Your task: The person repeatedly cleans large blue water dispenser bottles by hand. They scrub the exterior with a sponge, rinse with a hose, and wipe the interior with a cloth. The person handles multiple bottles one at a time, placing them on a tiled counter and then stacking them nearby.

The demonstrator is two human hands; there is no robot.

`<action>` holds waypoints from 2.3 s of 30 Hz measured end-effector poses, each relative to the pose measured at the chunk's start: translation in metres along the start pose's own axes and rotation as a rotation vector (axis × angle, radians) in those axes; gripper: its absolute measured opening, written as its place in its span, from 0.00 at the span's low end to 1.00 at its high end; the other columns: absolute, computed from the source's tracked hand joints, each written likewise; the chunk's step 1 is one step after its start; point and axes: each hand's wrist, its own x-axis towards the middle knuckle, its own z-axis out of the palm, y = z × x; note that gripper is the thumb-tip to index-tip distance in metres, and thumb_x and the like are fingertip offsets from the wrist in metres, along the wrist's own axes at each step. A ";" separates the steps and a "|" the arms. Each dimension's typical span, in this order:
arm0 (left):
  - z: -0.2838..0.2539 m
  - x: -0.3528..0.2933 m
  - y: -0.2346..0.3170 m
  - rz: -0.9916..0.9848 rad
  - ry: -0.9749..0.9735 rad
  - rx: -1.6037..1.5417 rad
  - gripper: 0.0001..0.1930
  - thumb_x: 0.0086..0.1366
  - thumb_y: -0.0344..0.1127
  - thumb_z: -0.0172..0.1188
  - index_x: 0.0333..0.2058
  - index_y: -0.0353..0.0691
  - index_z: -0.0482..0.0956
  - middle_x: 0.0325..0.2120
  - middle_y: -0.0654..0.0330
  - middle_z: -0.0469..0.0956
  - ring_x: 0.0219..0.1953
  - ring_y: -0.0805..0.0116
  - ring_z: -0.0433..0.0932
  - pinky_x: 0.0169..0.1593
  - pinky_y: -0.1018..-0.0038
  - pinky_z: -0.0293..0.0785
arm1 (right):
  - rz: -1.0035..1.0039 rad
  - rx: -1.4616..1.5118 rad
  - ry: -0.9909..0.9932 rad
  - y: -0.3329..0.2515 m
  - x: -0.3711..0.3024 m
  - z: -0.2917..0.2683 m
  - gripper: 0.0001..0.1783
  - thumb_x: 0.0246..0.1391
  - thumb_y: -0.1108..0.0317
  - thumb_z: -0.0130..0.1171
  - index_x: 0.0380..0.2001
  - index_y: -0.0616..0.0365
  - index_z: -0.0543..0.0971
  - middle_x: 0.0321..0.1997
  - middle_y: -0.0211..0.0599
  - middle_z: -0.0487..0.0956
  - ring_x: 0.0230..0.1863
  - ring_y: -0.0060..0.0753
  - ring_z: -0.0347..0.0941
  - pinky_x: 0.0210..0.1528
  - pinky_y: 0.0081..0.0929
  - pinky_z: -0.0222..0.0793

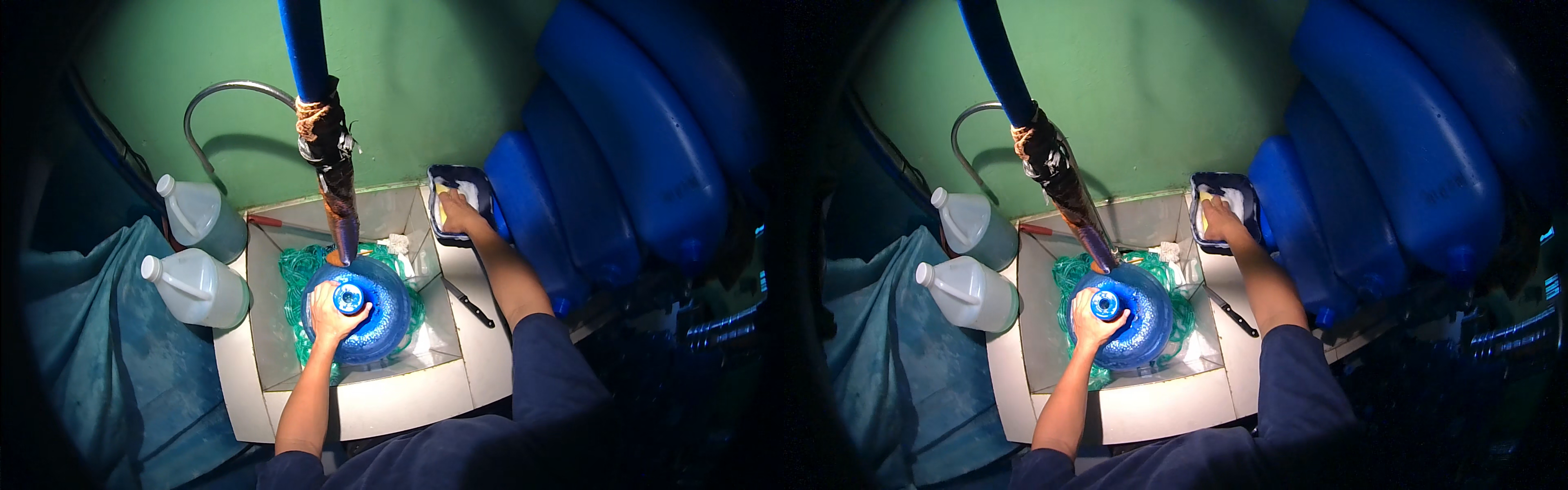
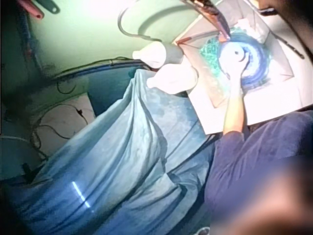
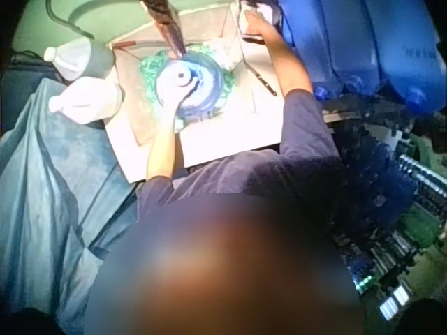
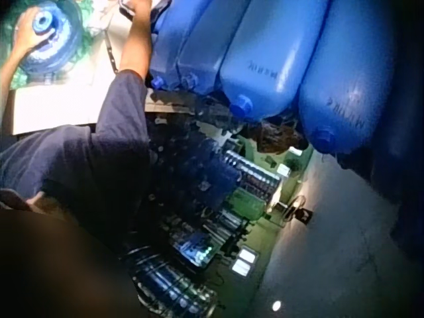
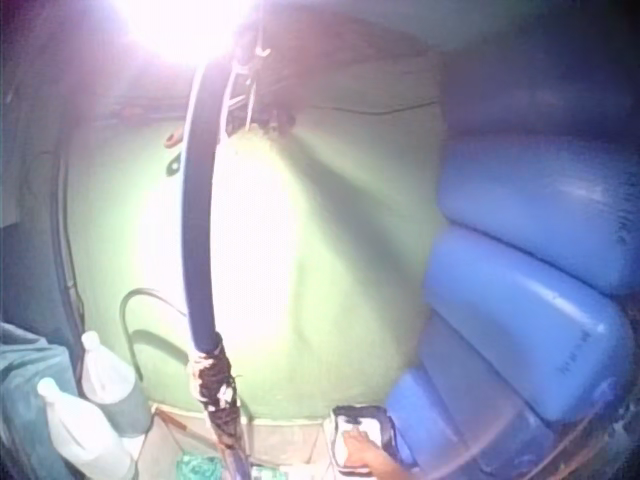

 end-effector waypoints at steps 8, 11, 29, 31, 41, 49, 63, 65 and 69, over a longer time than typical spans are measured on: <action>0.004 0.001 -0.017 0.027 -0.033 0.027 0.34 0.39 0.56 0.78 0.38 0.37 0.76 0.39 0.51 0.75 0.45 0.50 0.73 0.53 0.59 0.68 | 0.163 1.758 -0.046 0.011 -0.023 -0.039 0.20 0.54 0.61 0.66 0.46 0.63 0.80 0.41 0.41 0.84 0.38 0.34 0.82 0.44 0.28 0.78; 0.003 -0.001 -0.006 -0.016 -0.032 -0.057 0.43 0.40 0.54 0.78 0.52 0.37 0.71 0.45 0.50 0.76 0.50 0.48 0.74 0.55 0.57 0.68 | -0.190 1.630 0.307 -0.039 -0.087 -0.044 0.19 0.55 0.66 0.62 0.48 0.65 0.79 0.46 0.42 0.83 0.45 0.35 0.82 0.48 0.33 0.78; 0.025 -0.017 0.045 -0.147 0.256 -0.490 0.28 0.44 0.38 0.78 0.43 0.37 0.76 0.40 0.55 0.77 0.43 0.56 0.77 0.51 0.64 0.73 | -0.286 1.051 0.913 -0.094 -0.098 0.003 0.06 0.59 0.70 0.58 0.29 0.60 0.76 0.28 0.29 0.78 0.31 0.19 0.72 0.35 0.25 0.71; 0.014 -0.020 0.032 0.120 0.115 -0.494 0.25 0.45 0.38 0.77 0.41 0.40 0.76 0.37 0.57 0.76 0.40 0.55 0.76 0.49 0.63 0.71 | -0.246 1.065 0.899 -0.042 -0.063 -0.016 0.07 0.61 0.69 0.57 0.30 0.60 0.76 0.26 0.30 0.76 0.29 0.22 0.71 0.34 0.28 0.70; 0.008 -0.018 0.011 0.141 0.449 -0.312 0.28 0.44 0.39 0.78 0.43 0.39 0.75 0.37 0.54 0.78 0.41 0.53 0.78 0.50 0.61 0.71 | 0.186 0.138 0.182 0.017 0.013 0.016 0.35 0.39 0.70 0.68 0.55 0.56 0.72 0.62 0.62 0.69 0.64 0.57 0.66 0.64 0.39 0.65; -0.005 -0.018 0.000 -0.251 0.182 -0.579 0.27 0.45 0.38 0.77 0.43 0.39 0.75 0.34 0.55 0.78 0.37 0.59 0.79 0.44 0.67 0.77 | -0.021 1.333 0.067 -0.135 -0.152 -0.040 0.16 0.59 0.67 0.63 0.50 0.57 0.77 0.43 0.30 0.78 0.40 0.22 0.76 0.41 0.24 0.74; -0.004 -0.038 -0.016 0.048 -0.150 -0.652 0.28 0.43 0.33 0.77 0.44 0.41 0.76 0.42 0.56 0.78 0.46 0.58 0.78 0.51 0.61 0.72 | -0.441 0.577 0.498 -0.175 -0.137 0.093 0.17 0.57 0.61 0.60 0.44 0.61 0.82 0.51 0.47 0.77 0.55 0.39 0.72 0.57 0.36 0.65; -0.012 -0.027 -0.026 -0.002 -0.368 -0.776 0.25 0.44 0.32 0.76 0.42 0.41 0.77 0.41 0.56 0.78 0.46 0.61 0.78 0.51 0.64 0.73 | -0.232 0.951 0.063 -0.184 -0.134 0.095 0.19 0.60 0.59 0.56 0.48 0.63 0.79 0.56 0.46 0.74 0.59 0.38 0.69 0.60 0.37 0.63; -0.010 -0.012 0.006 -0.217 0.208 -0.824 0.21 0.47 0.32 0.74 0.41 0.37 0.78 0.40 0.54 0.78 0.45 0.61 0.77 0.51 0.66 0.73 | -0.502 0.522 0.382 -0.210 -0.188 0.103 0.25 0.66 0.55 0.47 0.55 0.65 0.74 0.65 0.45 0.69 0.66 0.37 0.65 0.68 0.38 0.57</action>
